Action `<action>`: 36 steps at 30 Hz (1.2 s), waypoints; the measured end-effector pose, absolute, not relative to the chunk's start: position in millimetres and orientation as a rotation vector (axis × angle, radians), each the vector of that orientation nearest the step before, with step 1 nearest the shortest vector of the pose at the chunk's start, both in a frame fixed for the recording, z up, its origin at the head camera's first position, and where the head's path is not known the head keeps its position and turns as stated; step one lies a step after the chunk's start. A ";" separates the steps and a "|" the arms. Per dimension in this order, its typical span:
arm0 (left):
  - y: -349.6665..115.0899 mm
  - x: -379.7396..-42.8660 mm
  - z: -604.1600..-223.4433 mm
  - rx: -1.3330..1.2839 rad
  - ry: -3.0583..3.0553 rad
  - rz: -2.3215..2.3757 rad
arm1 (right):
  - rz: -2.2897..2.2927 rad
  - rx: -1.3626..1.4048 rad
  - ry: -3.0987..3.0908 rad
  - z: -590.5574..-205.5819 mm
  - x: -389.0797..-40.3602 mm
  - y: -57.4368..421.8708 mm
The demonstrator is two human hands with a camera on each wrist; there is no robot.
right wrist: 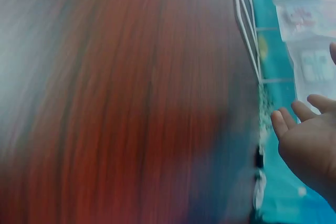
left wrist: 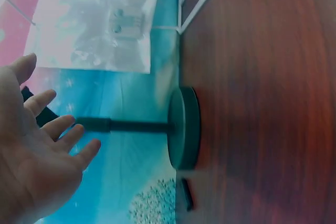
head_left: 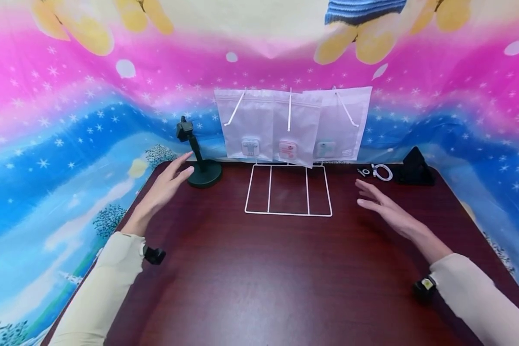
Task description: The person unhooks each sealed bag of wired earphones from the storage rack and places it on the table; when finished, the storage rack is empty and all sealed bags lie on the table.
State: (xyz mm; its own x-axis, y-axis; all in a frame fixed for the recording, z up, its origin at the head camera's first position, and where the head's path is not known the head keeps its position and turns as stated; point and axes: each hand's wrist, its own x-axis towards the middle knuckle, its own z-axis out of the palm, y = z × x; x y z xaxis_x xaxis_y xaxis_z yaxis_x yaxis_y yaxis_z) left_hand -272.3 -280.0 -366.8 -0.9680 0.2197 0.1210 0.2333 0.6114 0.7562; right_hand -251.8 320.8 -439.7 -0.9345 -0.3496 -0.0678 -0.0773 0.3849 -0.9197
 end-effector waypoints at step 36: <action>-172.5 -372.1 -321.6 0.005 -2.534 -1.666 | -1.566 -0.394 2.273 -474.0 -303.0 263.7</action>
State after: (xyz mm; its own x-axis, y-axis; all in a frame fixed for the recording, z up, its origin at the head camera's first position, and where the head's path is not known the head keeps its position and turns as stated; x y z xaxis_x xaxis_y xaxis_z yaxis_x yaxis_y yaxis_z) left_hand -372.1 -172.5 -321.6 -0.9941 -0.0623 0.0892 0.0572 0.3980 0.9156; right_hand -303.0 263.7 -474.0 -0.8995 -0.4177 -0.1285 -0.0286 0.3497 -0.9364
